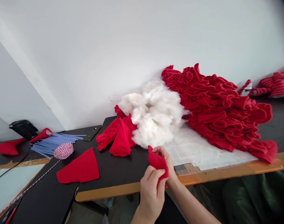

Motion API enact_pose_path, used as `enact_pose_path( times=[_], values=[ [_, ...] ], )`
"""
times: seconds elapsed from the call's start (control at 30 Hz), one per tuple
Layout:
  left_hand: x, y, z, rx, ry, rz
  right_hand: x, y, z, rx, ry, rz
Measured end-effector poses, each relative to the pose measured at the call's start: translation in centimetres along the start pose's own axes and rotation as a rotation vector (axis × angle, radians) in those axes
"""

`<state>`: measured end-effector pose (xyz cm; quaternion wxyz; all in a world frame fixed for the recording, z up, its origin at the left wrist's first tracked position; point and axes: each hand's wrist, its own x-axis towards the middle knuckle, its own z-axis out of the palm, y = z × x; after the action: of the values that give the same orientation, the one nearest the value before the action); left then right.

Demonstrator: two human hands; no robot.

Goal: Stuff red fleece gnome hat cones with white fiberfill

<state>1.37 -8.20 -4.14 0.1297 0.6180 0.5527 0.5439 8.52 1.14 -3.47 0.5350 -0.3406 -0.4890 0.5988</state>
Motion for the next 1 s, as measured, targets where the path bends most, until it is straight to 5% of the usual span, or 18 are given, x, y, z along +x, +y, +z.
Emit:
enact_pose_path(
  times=[0.17, 0.27, 0.37, 0.47, 0.7, 1.0],
  values=[
    [1.0, -0.8, -0.3, -0.902, 0.228, -0.684, -0.6, -0.2, 0.3, -0.004, -0.112, 0.036],
    [3.1, -0.6, 0.0, -1.257, 0.295, -0.856, -1.9, -0.1, 0.4, -0.232, -0.043, -0.192],
    [4.6, -0.8, 0.0, -1.288, 0.524, -0.861, -3.9, 0.3, -0.3, -0.468, 0.125, -0.423],
    [5.0, -1.1, -0.3, -1.26, 0.602, -0.796, -5.9, 0.7, -1.2, -0.503, 0.02, -0.49],
    [3.9, 0.0, -0.1, -1.236, 0.397, -0.666, -6.4, 0.1, -1.0, -0.5, -0.498, -0.384],
    [2.4, 1.3, -1.0, -1.109, 0.161, -0.659, -4.5, -1.6, -1.1, -0.572, -0.761, -0.356]
  ],
)
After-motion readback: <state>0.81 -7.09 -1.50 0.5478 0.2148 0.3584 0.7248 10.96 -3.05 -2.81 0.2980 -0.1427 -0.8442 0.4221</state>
